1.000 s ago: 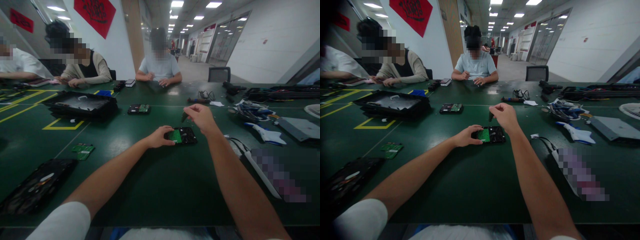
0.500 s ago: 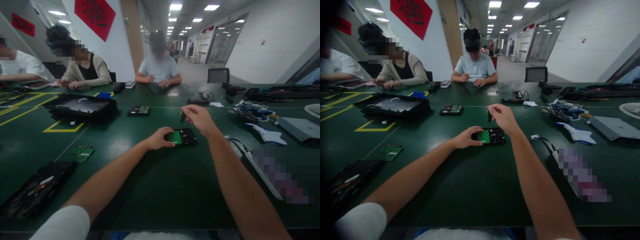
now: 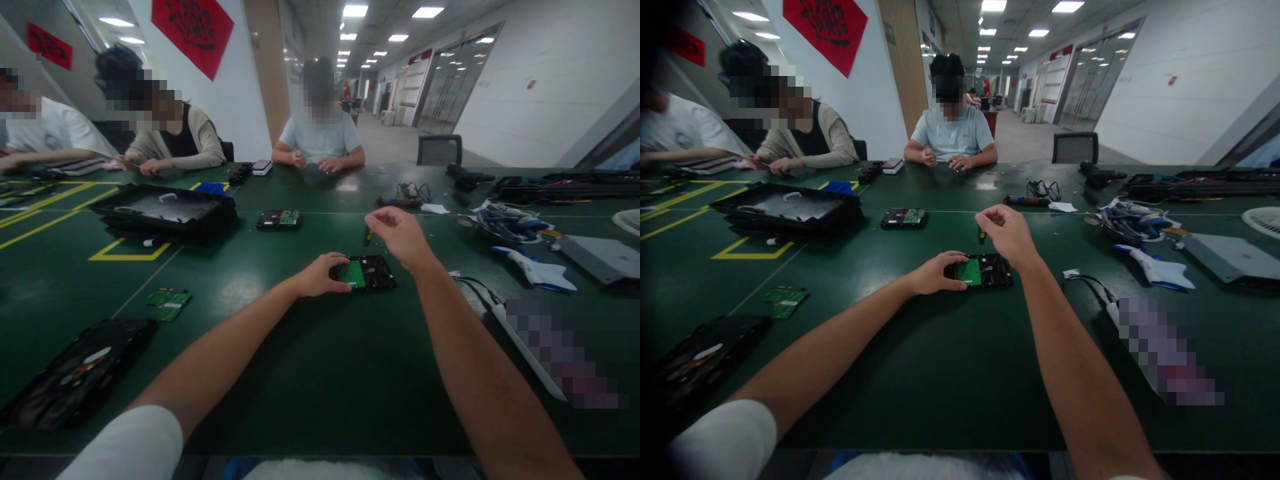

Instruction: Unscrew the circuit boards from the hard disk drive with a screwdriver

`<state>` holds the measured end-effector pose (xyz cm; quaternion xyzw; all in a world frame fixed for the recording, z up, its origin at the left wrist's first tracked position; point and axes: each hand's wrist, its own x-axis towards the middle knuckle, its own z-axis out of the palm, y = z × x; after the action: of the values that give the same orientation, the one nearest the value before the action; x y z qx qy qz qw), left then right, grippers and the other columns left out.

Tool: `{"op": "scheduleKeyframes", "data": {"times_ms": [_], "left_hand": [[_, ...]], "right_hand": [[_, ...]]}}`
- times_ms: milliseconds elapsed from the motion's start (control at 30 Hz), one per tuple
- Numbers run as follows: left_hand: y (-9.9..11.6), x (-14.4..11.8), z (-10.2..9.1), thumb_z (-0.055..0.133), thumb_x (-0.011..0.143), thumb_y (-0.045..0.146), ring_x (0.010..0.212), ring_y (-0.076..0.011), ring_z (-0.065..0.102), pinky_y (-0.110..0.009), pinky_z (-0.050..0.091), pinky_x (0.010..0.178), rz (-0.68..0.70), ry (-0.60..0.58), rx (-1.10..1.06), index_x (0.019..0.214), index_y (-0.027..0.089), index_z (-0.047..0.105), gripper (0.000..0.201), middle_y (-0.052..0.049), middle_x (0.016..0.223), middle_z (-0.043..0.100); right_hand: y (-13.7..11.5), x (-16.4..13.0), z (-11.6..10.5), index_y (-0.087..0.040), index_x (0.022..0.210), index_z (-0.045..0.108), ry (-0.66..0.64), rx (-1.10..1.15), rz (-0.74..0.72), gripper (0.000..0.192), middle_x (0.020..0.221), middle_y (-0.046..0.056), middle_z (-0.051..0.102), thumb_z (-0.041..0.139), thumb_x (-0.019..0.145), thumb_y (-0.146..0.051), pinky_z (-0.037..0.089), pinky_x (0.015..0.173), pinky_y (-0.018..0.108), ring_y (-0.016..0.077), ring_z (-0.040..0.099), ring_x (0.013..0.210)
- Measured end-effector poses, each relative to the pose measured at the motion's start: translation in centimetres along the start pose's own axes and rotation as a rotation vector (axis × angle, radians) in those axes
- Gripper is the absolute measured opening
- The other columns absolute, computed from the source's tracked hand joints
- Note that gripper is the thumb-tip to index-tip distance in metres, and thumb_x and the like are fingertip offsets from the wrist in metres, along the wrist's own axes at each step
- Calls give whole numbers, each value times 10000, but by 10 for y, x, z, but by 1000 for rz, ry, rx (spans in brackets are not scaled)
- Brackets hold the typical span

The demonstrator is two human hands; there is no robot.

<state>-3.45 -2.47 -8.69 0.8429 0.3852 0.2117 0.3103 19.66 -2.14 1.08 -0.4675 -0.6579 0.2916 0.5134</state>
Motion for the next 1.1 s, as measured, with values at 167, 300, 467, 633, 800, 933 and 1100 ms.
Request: {"op": "scheduleKeyframes", "data": {"times_ms": [167,300,467,633,800,933,1100], "left_hand": [[1,1,0,804,737,626,1404,-347,477,-489,391,1183,13,6,2,1471,211,554,880,-136,1553,469],[0,1,1,808,730,631,1414,-351,468,-496,383,1189,1,2,-6,1478,222,548,891,-130,1560,461],[-1,1,0,791,738,651,1431,-357,444,-496,388,1185,-26,-17,-2,1489,233,538,897,-118,1581,437],[-3,1,2,788,743,654,1430,-343,447,-488,386,1188,-21,-14,8,1500,231,524,906,-117,1579,438],[-1,1,1,799,741,632,1416,-346,466,-498,395,1180,-8,-2,3,1485,231,540,884,-120,1570,449],[1,1,0,795,745,633,1414,-349,471,-496,397,1179,0,-3,1,1481,218,544,881,-128,1567,456],[-2,1,2,799,737,636,1421,-346,460,-498,391,1184,-8,4,15,1483,236,544,883,-118,1564,463]], "right_hand": [[0,-1,0,-203,882,679,-8,42,64,272,869,45,738,763,831,-456,430,528,251,115,547,598],[-8,-3,-2,-204,933,732,-112,55,61,275,878,45,735,678,911,-472,392,484,243,90,502,539],[-11,-4,-4,-208,1089,740,-175,119,112,233,762,17,681,659,910,-334,429,519,238,119,570,603],[-9,-3,-2,-197,888,694,-82,50,95,162,773,16,685,755,841,-340,414,510,234,106,545,587],[-5,-3,0,-211,943,668,-119,80,97,195,935,36,736,709,898,-396,394,470,228,85,538,543],[-1,-2,1,-213,1040,698,-160,134,74,217,1021,58,731,600,975,-395,460,513,233,100,607,603],[1,-1,0,-235,1133,706,-141,133,81,226,782,1,657,624,950,-341,442,496,215,109,585,593]]}}
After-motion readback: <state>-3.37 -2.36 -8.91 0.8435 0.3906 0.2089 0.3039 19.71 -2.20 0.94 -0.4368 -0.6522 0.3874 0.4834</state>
